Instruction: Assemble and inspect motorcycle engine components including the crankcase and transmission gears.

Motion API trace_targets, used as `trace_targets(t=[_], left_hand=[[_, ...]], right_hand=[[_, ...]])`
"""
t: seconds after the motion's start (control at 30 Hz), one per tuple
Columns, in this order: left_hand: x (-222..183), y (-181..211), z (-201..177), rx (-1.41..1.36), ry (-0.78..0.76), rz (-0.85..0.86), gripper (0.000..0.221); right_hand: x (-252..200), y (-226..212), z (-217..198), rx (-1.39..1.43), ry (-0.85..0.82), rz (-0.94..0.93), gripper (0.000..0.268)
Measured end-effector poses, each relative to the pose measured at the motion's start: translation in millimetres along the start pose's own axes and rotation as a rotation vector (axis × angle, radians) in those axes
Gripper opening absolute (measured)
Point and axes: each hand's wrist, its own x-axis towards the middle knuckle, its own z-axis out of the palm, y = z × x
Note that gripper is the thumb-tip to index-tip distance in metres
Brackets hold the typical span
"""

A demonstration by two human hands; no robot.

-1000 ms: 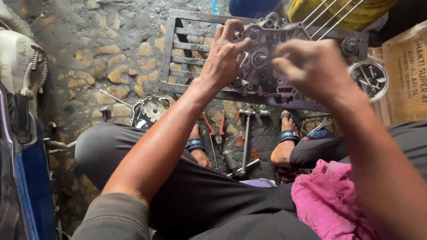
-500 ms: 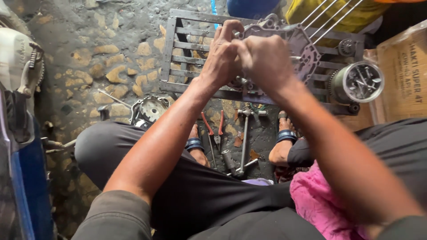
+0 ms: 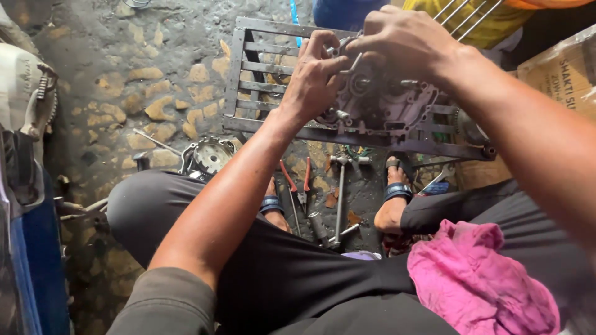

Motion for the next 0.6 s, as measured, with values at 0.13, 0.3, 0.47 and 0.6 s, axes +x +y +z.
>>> trace_targets(t=[0.13, 0.3, 0.47, 0.6], left_hand=[[-2, 0, -2, -0.008, -0.022, -0.032, 0.029], [0, 0, -3, -0.017, -0.036, -0.056, 0.025], [-1, -3, -1, 0.031, -0.067, -0.065, 0.027], [1, 3, -2, 0.028, -0.041, -0.041, 0.025]], right_hand=[[15, 13, 5, -0.109, -0.085, -0.172, 0.054], [24, 17, -1, -0.179, -0.197, -0.244, 0.074], [35, 19, -13, -0.123, -0.237, -0.285, 0.042], [29, 30, -2, -0.069, -0.181, -0.321, 0.045]])
